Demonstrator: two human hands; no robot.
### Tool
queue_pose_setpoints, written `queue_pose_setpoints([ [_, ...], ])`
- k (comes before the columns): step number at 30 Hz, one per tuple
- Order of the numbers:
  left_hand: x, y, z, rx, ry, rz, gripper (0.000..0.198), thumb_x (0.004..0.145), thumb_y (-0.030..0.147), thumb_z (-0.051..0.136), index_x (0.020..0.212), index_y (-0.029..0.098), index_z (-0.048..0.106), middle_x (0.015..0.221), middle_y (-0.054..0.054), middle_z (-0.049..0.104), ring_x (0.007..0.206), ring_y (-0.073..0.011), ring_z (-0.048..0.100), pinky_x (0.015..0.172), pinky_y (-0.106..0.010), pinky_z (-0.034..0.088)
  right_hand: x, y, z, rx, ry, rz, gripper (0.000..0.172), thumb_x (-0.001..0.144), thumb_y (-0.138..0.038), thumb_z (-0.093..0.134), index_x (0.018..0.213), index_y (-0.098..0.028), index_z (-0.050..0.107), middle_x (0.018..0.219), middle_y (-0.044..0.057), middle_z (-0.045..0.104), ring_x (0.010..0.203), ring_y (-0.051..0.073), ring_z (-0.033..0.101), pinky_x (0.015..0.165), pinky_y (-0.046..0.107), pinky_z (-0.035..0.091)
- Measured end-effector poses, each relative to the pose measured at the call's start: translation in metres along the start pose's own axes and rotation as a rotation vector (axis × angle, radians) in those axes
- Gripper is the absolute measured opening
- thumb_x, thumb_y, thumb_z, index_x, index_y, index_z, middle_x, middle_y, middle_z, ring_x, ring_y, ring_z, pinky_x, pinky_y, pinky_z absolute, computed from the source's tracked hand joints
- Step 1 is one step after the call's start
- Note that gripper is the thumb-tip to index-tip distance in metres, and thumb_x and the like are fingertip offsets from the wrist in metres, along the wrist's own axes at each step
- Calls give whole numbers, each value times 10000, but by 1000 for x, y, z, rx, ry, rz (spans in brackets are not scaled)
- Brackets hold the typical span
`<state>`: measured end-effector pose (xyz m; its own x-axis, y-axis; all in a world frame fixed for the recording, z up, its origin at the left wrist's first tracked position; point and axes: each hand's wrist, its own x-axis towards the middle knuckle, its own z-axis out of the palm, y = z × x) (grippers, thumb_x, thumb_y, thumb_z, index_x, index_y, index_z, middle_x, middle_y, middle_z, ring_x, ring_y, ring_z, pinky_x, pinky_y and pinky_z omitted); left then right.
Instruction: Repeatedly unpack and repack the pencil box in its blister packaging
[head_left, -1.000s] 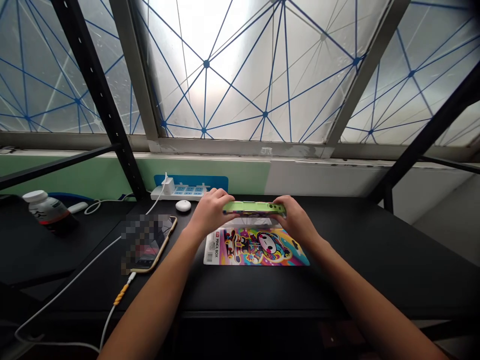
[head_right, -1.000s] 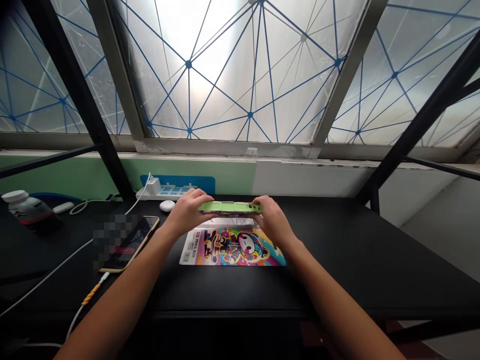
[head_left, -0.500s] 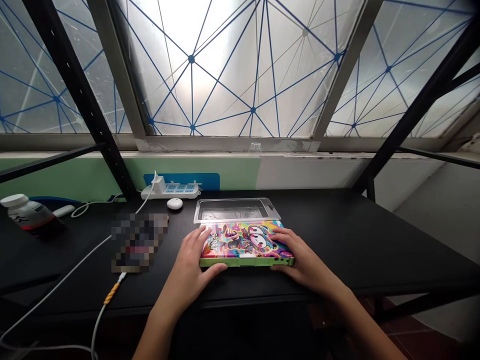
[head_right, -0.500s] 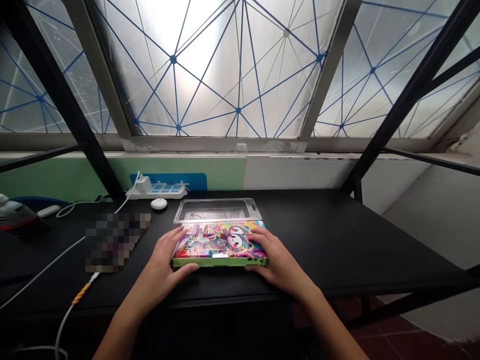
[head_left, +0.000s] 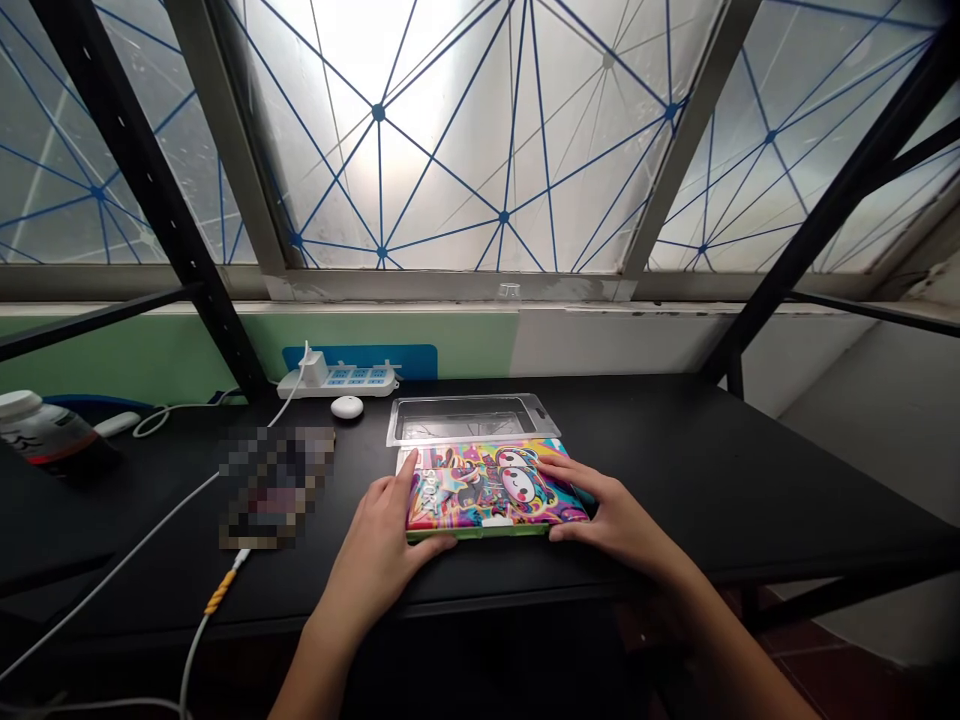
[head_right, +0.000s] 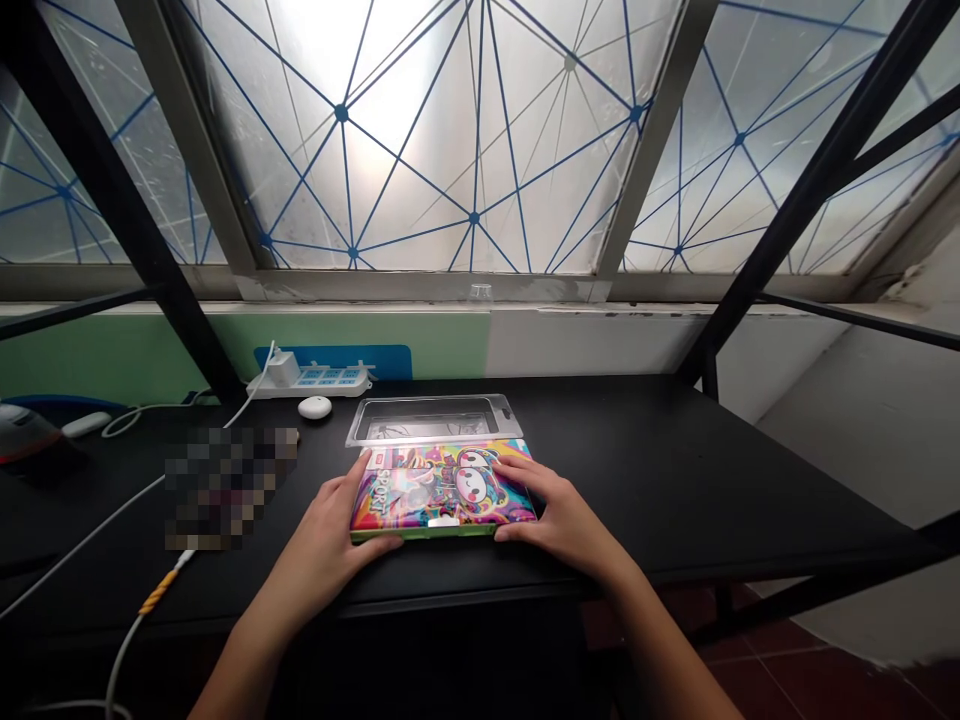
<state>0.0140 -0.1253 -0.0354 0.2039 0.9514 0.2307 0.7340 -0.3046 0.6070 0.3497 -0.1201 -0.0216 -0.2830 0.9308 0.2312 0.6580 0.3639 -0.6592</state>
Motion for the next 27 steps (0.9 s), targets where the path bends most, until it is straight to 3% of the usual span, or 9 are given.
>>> queue_pose_setpoints([
  [7,-1,1,-2,-30,16,-22,1015,826,492,722,1597,327,84,1243,-101,561,1160,-305,541,997,-432,420,5,1,0,-107,33,-75,667,773,-543,761,1377,-314,594,1452,80,564,1380,361,454,1153,569,336],
  [10,-2,2,-2,-43,29,5,1075,817,476,736,1596,339,8,1275,-98,560,1194,-314,521,1004,-438,408,10,1,2,-49,97,-79,527,845,-593,652,1268,-280,684,1317,86,674,1260,348,574,1088,519,411],
  [13,-4,3,-1,-42,27,19,1166,781,469,767,1588,344,-65,1309,-91,566,1223,-323,504,1020,-451,390,15,4,4,17,228,47,507,921,-641,485,936,-219,767,961,78,771,904,294,702,773,383,540],
  [15,-5,4,-2,-33,6,-1,1187,770,498,763,1584,344,-87,1311,-88,575,1236,-330,500,1021,-460,389,18,7,6,4,294,156,581,941,-654,420,686,-203,684,672,45,695,636,230,643,555,315,463],
  [17,-6,5,-3,-16,-17,-17,1184,759,536,755,1588,342,-68,1324,-94,572,1268,-345,481,1022,-466,388,20,10,7,-24,325,214,579,957,-636,395,623,-210,598,573,15,609,545,192,567,496,295,390],
  [21,-5,7,-5,23,-47,-25,1136,753,580,736,1597,336,15,1341,-107,565,1282,-367,473,1026,-475,385,22,14,7,-9,314,227,376,934,-566,499,965,-221,647,804,33,706,726,225,648,628,313,477],
  [27,-3,5,-3,39,-37,-20,1053,773,649,691,1594,295,135,1328,-135,560,1269,-378,487,1028,-485,386,4,15,2,4,357,165,485,931,-570,506,1250,-216,601,977,92,730,892,272,690,778,382,550],
])
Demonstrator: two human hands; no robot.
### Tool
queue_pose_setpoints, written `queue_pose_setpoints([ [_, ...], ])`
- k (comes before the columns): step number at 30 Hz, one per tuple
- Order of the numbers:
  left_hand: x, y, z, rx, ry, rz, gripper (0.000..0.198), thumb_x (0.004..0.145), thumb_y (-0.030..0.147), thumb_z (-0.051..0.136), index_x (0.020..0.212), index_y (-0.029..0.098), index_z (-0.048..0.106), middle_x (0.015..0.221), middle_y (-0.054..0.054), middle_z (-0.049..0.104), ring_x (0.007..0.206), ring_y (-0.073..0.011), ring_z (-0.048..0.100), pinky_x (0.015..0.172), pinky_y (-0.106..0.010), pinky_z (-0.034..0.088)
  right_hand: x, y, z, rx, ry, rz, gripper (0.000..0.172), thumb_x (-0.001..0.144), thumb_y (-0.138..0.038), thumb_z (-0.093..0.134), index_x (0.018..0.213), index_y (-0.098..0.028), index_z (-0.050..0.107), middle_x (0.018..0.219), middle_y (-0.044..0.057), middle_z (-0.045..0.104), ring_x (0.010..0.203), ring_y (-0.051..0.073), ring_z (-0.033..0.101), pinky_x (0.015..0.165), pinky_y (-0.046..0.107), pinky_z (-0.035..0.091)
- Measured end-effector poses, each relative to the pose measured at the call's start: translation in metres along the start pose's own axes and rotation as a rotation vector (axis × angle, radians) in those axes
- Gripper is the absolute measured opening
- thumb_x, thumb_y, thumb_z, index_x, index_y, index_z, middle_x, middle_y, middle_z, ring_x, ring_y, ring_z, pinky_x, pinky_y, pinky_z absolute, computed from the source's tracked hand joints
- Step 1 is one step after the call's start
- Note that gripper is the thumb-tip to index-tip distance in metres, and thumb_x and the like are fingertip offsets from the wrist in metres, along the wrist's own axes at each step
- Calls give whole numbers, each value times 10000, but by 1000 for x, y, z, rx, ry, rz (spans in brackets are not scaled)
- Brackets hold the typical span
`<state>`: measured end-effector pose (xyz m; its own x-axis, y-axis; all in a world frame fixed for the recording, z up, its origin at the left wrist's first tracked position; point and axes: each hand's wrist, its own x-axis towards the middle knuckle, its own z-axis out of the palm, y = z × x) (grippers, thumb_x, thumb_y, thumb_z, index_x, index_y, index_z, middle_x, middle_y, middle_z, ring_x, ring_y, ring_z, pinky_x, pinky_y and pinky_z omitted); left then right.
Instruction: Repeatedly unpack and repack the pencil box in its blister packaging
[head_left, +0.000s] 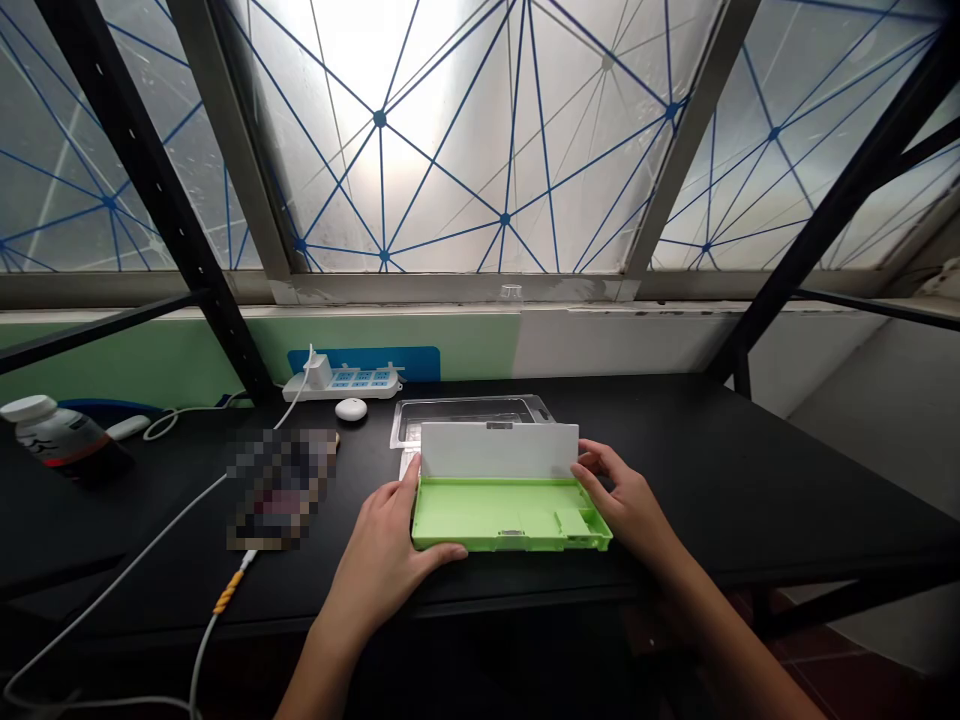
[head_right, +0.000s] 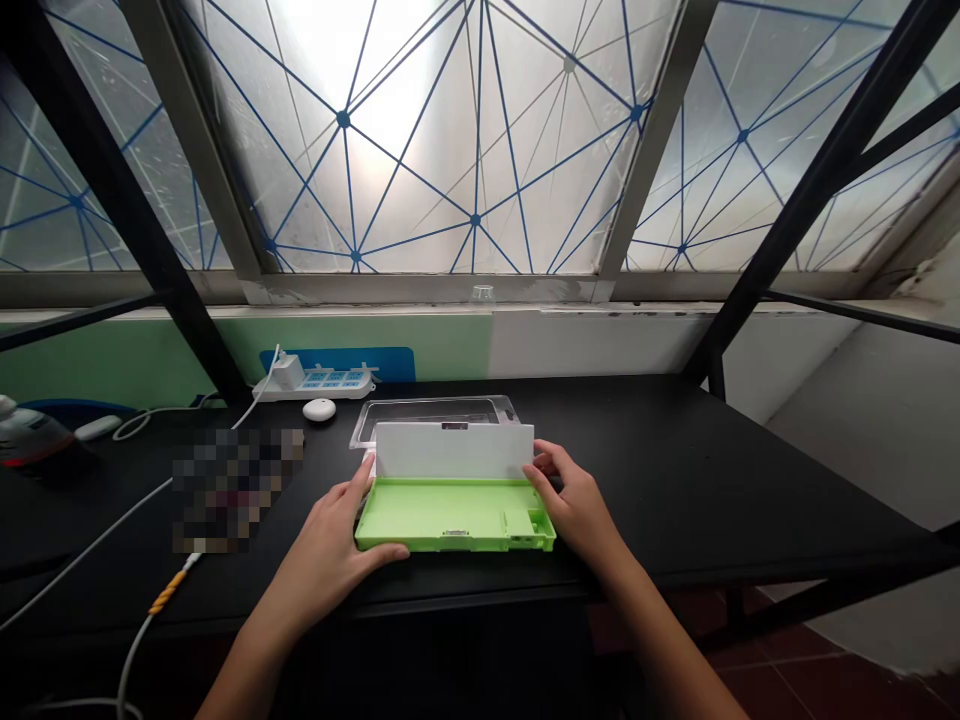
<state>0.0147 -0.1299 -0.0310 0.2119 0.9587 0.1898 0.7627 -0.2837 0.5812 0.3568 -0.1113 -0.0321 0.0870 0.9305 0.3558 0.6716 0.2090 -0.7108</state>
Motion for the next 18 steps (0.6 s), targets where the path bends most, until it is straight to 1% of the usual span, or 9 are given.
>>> queue_pose_setpoints([
  [2,0,-1,0,-13,21,-6,1005,817,658,640,1594,277,128,1300,-140,577,1247,-372,510,1023,-495,389,-9,1,-6,71,-43,-73,558,925,-609,497,1318,-225,594,1124,110,721,1039,302,677,895,417,541],
  [4,1,-1,-2,-29,66,-46,918,875,650,566,1588,269,132,1273,-138,593,1223,-364,533,1009,-505,398,-16,-1,-10,109,-124,-133,645,865,-652,573,1363,-242,587,1276,115,675,1185,342,618,1001,458,500],
  [6,1,0,-3,-41,111,-91,814,915,640,501,1568,258,200,1251,-133,602,1194,-352,552,992,-504,413,-21,-4,-11,80,-210,-142,719,779,-630,701,1392,-277,572,1395,97,608,1296,368,536,1079,489,447],
  [8,1,-1,-4,-39,131,-97,738,930,635,474,1529,242,296,1235,-128,608,1159,-336,565,983,-496,424,-22,-7,-10,33,-255,-113,712,769,-559,752,1407,-308,557,1447,72,569,1347,360,490,1122,501,408],
  [11,2,-2,-3,-25,126,-35,683,937,621,472,1486,225,377,1237,-125,612,1146,-323,561,991,-487,419,-20,-9,-7,15,-259,-88,606,844,-502,700,1405,-320,556,1445,59,572,1332,337,509,1117,499,414],
  [15,2,-4,-2,-13,124,-1,634,949,602,467,1454,223,420,1271,-123,606,1187,-322,538,1014,-490,402,-12,-8,-3,-5,-232,-87,539,876,-511,655,1370,-310,575,1384,62,619,1260,326,565,1041,467,469],
  [16,2,-4,-2,-8,130,-2,615,949,600,470,1434,223,442,1273,-122,607,1190,-322,537,1014,-490,403,-11,-8,-2,-8,-222,-96,512,888,-524,631,1342,-291,592,1347,71,640,1222,320,588,1011,451,486],
  [18,3,-3,-2,13,133,8,560,943,595,485,1361,223,510,1250,-118,621,1178,-324,545,999,-484,413,-7,-10,0,-34,-200,-105,425,933,-553,538,1208,-252,657,1199,84,697,1091,300,642,913,418,522],
])
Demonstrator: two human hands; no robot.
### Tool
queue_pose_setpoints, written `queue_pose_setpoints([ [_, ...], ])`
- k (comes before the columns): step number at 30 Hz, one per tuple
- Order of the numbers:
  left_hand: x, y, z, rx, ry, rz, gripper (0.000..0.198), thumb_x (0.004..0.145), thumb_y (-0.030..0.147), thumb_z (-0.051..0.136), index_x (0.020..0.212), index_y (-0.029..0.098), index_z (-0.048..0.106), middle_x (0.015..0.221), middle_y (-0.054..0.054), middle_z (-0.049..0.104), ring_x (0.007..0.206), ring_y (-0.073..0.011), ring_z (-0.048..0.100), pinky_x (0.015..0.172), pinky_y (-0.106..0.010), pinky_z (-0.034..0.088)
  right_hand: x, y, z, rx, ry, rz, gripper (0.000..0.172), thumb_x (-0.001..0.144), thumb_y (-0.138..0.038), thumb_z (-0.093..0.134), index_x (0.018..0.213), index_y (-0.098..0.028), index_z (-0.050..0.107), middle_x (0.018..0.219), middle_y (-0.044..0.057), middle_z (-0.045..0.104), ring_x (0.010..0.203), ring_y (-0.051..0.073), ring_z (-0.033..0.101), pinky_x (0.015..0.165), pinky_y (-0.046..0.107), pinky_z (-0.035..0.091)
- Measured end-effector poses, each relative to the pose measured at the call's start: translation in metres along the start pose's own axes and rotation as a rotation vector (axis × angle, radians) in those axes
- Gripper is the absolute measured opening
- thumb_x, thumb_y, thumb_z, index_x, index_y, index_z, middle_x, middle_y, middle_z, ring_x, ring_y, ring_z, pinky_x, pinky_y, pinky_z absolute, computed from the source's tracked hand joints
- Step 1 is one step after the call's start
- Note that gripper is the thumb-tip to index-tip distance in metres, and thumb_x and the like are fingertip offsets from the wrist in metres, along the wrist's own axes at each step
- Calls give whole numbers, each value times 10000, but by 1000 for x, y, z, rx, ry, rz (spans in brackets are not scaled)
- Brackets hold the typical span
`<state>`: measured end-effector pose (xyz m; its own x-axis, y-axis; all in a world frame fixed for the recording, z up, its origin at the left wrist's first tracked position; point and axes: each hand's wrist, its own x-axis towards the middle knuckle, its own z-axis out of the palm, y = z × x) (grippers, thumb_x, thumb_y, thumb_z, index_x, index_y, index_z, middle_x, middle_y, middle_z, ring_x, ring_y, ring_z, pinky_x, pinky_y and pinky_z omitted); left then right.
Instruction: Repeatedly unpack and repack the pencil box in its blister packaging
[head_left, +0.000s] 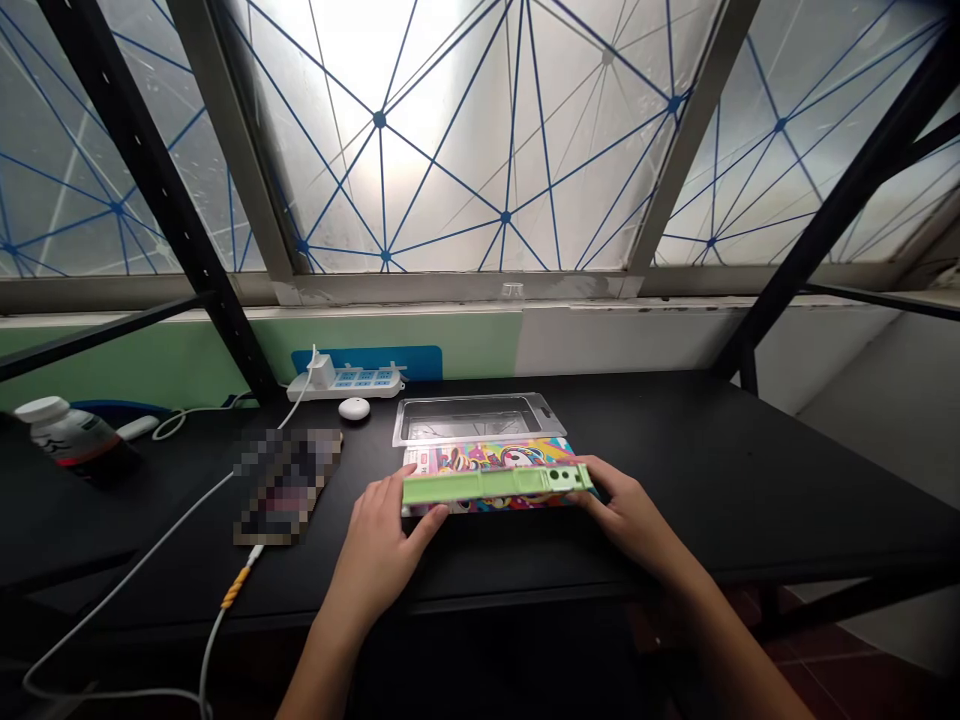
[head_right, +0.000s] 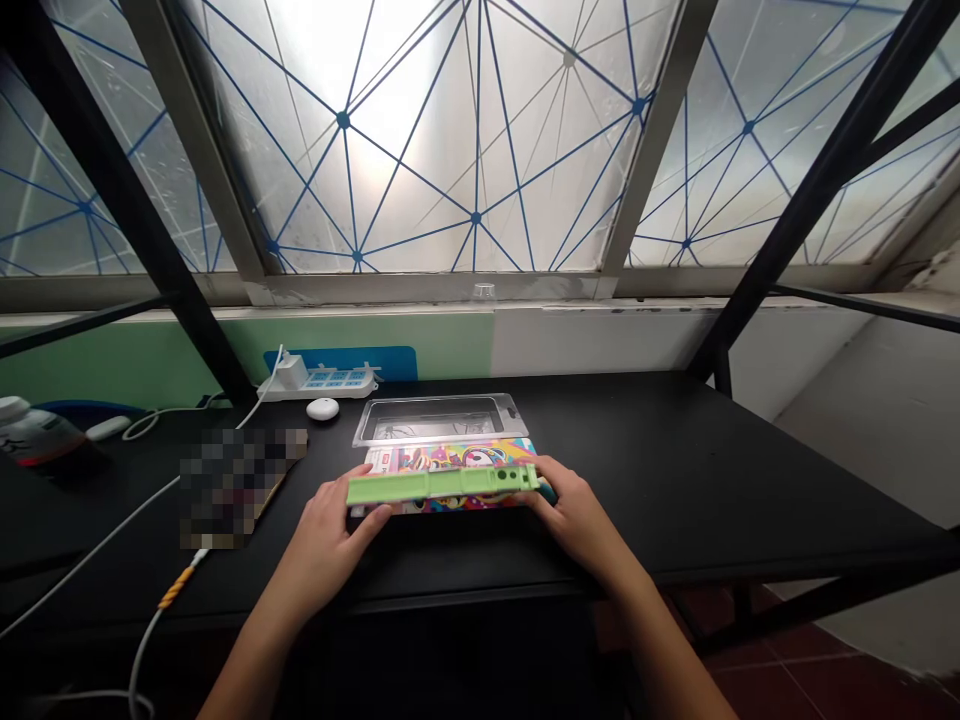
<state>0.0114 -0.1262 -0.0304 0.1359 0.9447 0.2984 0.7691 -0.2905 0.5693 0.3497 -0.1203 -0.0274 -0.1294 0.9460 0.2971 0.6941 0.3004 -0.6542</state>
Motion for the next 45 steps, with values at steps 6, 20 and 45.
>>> queue_pose_setpoints([
  [6,4,0,1,88,-49,28,494,941,607,482,1195,217,650,1299,-107,622,1209,-324,521,1014,-482,399,8,-1,3,-242,27,27,520,991,-573,353,689,-241,616,872,64,662,859,250,614,769,390,483],
  [20,1,-1,3,-19,-90,12,824,923,497,575,1584,271,137,1475,-138,516,1375,-310,459,1157,-541,242,50,-48,28,-673,93,-336,249,1001,-334,477,978,-179,670,986,98,687,913,250,615,947,437,363],
  [45,6,-11,-9,-278,-151,-85,617,1042,547,96,1477,314,467,1500,-20,509,1462,-244,354,1221,-532,176,31,-99,22,-307,106,-570,251,1005,-260,464,778,-233,568,783,26,668,760,193,587,895,391,414],
])
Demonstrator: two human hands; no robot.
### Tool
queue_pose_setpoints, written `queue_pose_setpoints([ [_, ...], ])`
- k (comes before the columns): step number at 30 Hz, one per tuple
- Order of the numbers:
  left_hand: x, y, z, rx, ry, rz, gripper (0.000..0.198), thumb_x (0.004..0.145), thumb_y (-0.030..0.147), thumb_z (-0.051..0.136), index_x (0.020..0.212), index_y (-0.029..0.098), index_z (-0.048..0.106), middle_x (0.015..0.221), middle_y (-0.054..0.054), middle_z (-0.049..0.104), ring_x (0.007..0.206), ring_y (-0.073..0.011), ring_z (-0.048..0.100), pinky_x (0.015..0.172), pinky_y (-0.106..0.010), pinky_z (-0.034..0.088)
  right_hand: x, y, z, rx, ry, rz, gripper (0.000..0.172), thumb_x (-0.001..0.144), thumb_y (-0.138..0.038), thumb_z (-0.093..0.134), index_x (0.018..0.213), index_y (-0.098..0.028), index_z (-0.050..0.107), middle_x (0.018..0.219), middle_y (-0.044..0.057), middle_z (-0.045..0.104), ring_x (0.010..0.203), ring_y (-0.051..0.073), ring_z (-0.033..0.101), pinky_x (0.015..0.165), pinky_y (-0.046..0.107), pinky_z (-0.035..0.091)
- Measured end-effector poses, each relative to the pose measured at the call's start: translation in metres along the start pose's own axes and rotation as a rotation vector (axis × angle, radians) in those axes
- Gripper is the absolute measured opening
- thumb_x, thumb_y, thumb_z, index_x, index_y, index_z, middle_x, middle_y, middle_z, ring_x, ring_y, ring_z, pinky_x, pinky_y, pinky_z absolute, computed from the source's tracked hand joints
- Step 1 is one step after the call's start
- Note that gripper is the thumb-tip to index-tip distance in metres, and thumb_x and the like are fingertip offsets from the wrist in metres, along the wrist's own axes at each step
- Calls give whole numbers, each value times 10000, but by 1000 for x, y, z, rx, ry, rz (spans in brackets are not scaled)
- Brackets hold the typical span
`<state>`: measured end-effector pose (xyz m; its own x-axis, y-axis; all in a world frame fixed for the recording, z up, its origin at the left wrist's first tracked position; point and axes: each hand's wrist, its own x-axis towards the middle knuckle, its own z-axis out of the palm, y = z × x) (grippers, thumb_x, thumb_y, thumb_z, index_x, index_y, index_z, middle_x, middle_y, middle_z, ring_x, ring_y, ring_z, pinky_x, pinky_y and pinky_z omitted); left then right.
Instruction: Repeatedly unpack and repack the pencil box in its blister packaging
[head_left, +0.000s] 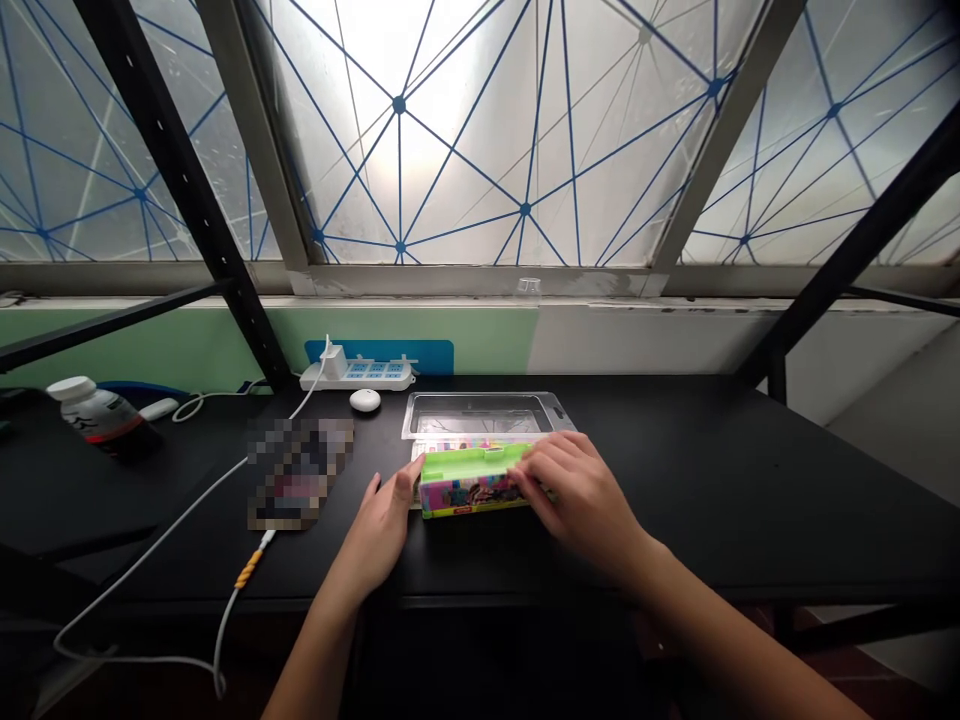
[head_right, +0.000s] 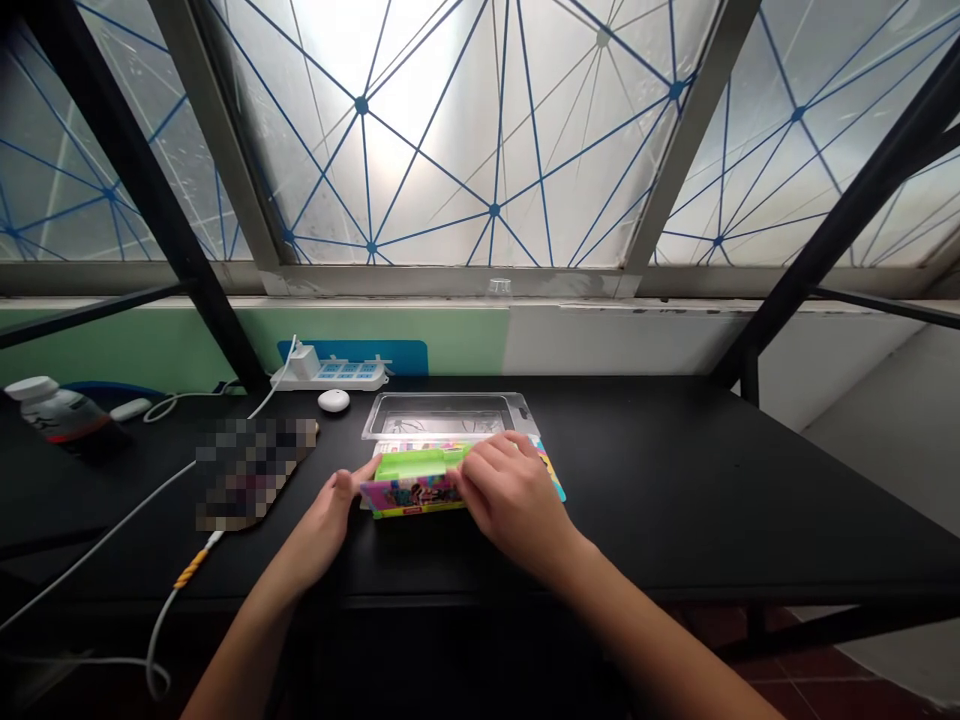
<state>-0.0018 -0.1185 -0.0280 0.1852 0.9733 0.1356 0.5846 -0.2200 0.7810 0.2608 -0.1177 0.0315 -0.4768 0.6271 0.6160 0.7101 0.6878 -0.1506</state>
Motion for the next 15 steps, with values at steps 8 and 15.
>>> queue_pose_setpoints([
  [8,-6,6,-9,115,-113,-146,788,888,684,528,1562,366,274,1613,2,298,1499,-437,24,1118,-665,301,-63,61,-23,273,-191,303,322,918,-516,573,1121,-286,670,1396,75,591,1293,328,514,1055,494,409],
  [15,-4,0,-3,59,-80,-66,650,998,639,284,1566,323,270,1618,6,311,1529,-304,125,1233,-560,69,-105,88,-18,349,-309,582,959,655,-505,836,1501,-321,424,1571,63,415,1421,382,380,1150,536,343],
])
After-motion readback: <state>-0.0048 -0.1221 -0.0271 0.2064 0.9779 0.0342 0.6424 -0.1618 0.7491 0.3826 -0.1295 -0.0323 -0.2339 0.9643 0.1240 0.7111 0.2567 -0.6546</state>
